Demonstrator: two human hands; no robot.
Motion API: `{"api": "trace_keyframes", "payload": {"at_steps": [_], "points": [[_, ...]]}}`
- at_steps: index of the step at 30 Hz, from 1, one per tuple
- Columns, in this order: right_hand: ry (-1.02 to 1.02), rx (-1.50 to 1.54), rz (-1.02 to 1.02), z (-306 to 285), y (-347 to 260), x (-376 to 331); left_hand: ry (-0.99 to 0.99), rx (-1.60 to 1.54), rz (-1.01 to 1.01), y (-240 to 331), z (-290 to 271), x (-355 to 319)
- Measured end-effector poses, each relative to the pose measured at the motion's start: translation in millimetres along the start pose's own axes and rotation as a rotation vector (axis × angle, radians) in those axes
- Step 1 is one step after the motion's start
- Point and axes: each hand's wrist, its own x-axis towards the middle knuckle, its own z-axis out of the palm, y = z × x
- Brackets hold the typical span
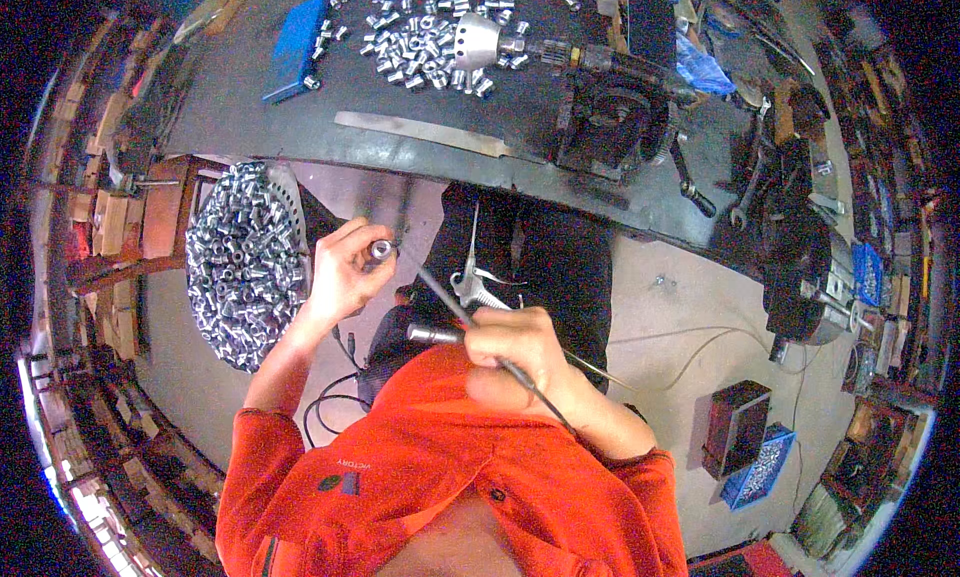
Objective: The person picks up metal parts from a container, measures their length using a caliper, and places them onto a pile on the workbench.
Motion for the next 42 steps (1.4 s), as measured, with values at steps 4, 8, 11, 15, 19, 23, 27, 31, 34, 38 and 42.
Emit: {"api": "trace_keyframes", "payload": {"at_steps": [4, 8, 11, 15, 19, 23, 27, 31, 34, 38, 42], "points": [[-0.057, -0.014, -0.070, 8.4, 1.0, 1.6, 0.029, 0.110, 0.072, -5.7, 5.5, -2.8], [-0.048, -0.009, -0.054, 12.4, 3.0, 5.0, 0.042, 0.184, 0.163, -8.5, 5.6, -3.4], [-0.036, 0.009, 0.000, 11.4, 0.6, 8.3, 0.035, 0.191, 0.200, -12.0, 3.6, -2.9], [-0.012, 0.029, -0.006, 10.2, 5.0, 7.9, 0.041, 0.175, 0.217, -9.0, 0.5, -1.3], [-0.036, 0.067, 0.012, 11.0, 11.4, 12.1, 0.009, 0.159, 0.215, -10.5, 2.5, -1.4], [-0.067, -0.064, -0.018, 20.4, 26.1, 23.7, -0.067, 0.186, 0.309, -2.1, 10.0, 0.3], [-0.010, -0.258, -0.065, 24.0, 38.4, 29.8, -0.109, 0.145, 0.275, 7.1, 16.6, 13.1], [0.076, -0.307, -0.132, 8.9, 34.8, 20.0, -0.067, 0.210, 0.244, -7.5, 21.6, 40.3], [0.187, -0.323, -0.147, -1.0, 15.0, 16.9, 0.006, 0.258, 0.228, -26.6, 26.7, 82.7], [0.345, -0.408, -0.164, 0.4, 17.5, 13.9, 0.123, 0.286, 0.000, -28.9, 27.7, 176.0], [0.312, -0.386, -0.111, 4.6, 28.7, 5.3, 0.108, -0.337, -0.236, -39.5, 5.4, 222.6]]}}
